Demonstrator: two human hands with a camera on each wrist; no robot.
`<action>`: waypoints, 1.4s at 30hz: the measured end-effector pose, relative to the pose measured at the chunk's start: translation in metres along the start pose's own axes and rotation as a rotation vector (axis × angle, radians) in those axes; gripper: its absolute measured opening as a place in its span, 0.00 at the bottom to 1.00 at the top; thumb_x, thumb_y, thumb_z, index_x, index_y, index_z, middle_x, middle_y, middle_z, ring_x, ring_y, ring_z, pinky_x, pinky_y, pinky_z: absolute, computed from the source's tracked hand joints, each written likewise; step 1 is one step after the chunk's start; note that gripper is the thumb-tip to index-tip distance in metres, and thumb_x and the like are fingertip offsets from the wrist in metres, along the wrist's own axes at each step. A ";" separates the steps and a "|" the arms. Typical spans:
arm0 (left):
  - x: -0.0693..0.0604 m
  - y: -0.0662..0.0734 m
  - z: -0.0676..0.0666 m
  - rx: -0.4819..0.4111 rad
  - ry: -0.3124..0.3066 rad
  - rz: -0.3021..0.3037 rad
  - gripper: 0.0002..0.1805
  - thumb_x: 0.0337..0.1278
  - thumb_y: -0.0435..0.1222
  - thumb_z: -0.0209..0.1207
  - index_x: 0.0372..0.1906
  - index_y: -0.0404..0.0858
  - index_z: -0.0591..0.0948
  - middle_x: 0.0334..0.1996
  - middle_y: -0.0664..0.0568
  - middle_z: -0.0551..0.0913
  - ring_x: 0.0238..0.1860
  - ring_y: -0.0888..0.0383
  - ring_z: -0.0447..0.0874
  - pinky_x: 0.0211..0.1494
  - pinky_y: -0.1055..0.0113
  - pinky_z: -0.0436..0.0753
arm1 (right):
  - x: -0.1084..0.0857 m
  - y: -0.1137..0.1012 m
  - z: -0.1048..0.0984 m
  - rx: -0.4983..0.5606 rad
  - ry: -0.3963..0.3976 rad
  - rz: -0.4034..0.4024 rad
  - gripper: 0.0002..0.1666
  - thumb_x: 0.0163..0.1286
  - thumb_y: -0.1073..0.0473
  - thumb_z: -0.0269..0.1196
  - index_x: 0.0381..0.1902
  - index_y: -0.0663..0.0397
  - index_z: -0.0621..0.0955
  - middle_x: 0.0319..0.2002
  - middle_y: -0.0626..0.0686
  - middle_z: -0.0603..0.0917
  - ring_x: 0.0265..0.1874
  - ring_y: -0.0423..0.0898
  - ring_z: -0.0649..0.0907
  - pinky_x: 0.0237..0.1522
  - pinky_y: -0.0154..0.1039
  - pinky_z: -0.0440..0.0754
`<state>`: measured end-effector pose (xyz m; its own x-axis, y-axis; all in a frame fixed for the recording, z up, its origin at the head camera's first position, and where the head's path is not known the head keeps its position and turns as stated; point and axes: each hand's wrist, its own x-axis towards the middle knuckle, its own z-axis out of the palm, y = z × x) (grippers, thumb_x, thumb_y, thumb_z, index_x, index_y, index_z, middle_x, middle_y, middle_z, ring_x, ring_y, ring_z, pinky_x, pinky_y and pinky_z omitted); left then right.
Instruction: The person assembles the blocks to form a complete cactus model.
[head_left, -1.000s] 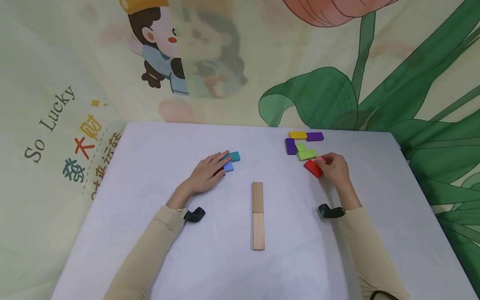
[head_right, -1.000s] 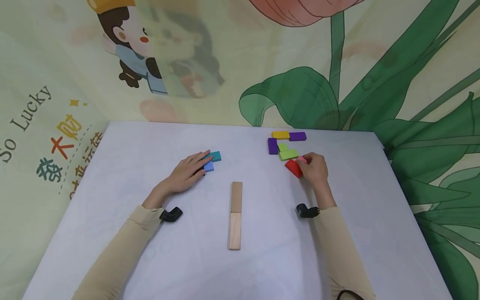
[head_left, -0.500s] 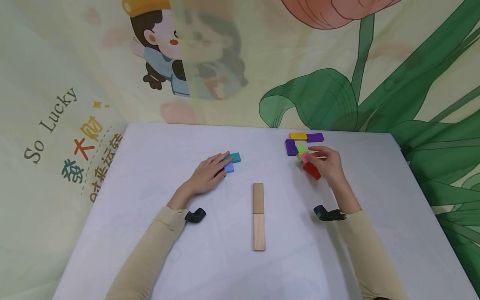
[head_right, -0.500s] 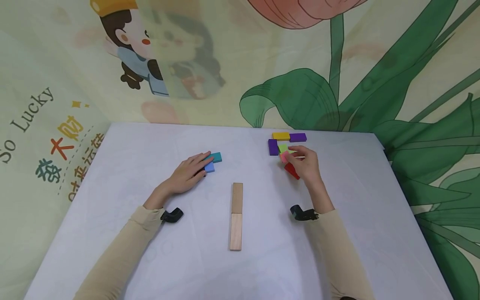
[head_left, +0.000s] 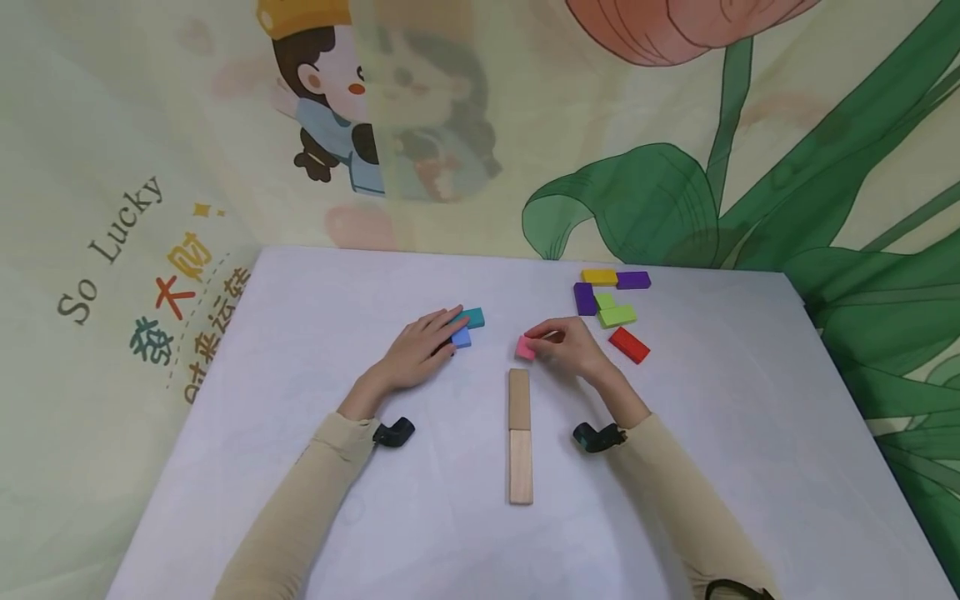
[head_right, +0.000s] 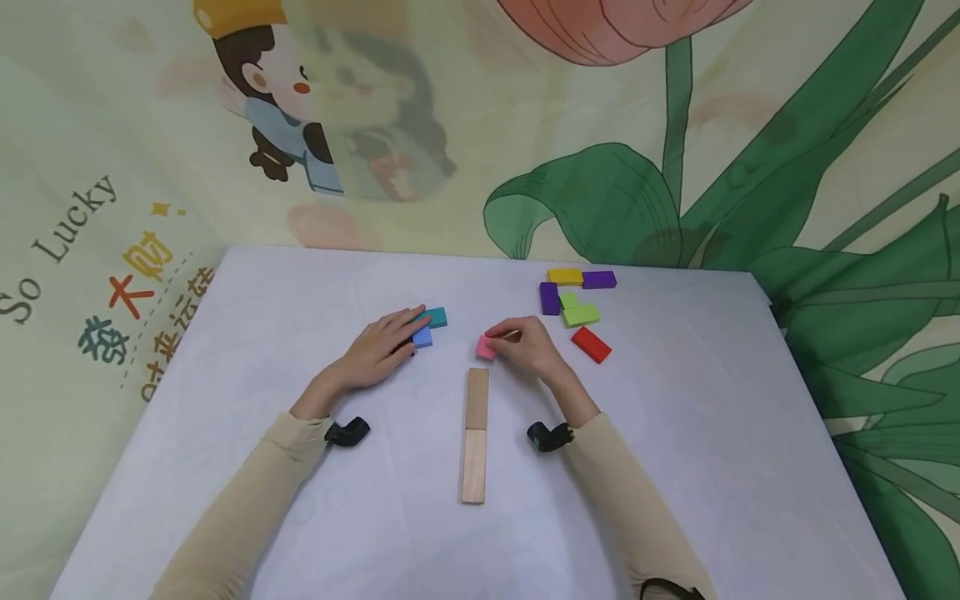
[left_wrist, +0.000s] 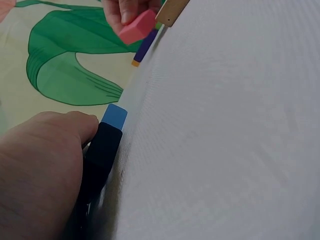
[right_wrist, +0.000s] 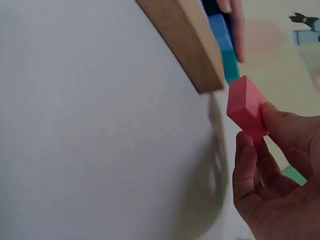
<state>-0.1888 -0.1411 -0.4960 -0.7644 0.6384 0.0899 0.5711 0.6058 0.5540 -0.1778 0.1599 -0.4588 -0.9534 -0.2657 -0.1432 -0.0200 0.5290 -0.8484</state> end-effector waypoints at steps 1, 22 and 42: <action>0.000 0.000 0.001 -0.001 0.000 0.001 0.28 0.76 0.41 0.44 0.77 0.43 0.60 0.78 0.49 0.53 0.76 0.44 0.49 0.73 0.43 0.54 | 0.001 0.000 0.004 -0.005 -0.017 -0.012 0.12 0.67 0.67 0.65 0.48 0.64 0.86 0.45 0.59 0.85 0.40 0.50 0.79 0.40 0.35 0.80; 0.002 -0.001 0.002 0.012 0.013 0.012 0.28 0.76 0.42 0.45 0.76 0.43 0.61 0.77 0.49 0.54 0.76 0.44 0.50 0.72 0.43 0.56 | -0.001 0.002 0.018 -0.047 -0.053 -0.076 0.10 0.68 0.70 0.63 0.45 0.65 0.86 0.42 0.58 0.85 0.41 0.50 0.79 0.46 0.37 0.79; 0.003 -0.002 0.002 0.020 0.002 0.004 0.28 0.76 0.42 0.44 0.77 0.43 0.61 0.78 0.49 0.54 0.76 0.44 0.50 0.72 0.43 0.56 | 0.001 0.005 0.009 -0.065 0.092 -0.022 0.13 0.70 0.61 0.64 0.49 0.61 0.85 0.44 0.56 0.84 0.41 0.49 0.78 0.42 0.33 0.78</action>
<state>-0.1913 -0.1395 -0.4981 -0.7627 0.6400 0.0936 0.5799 0.6126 0.5371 -0.1760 0.1555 -0.4677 -0.9761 -0.2040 -0.0747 -0.0580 0.5762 -0.8152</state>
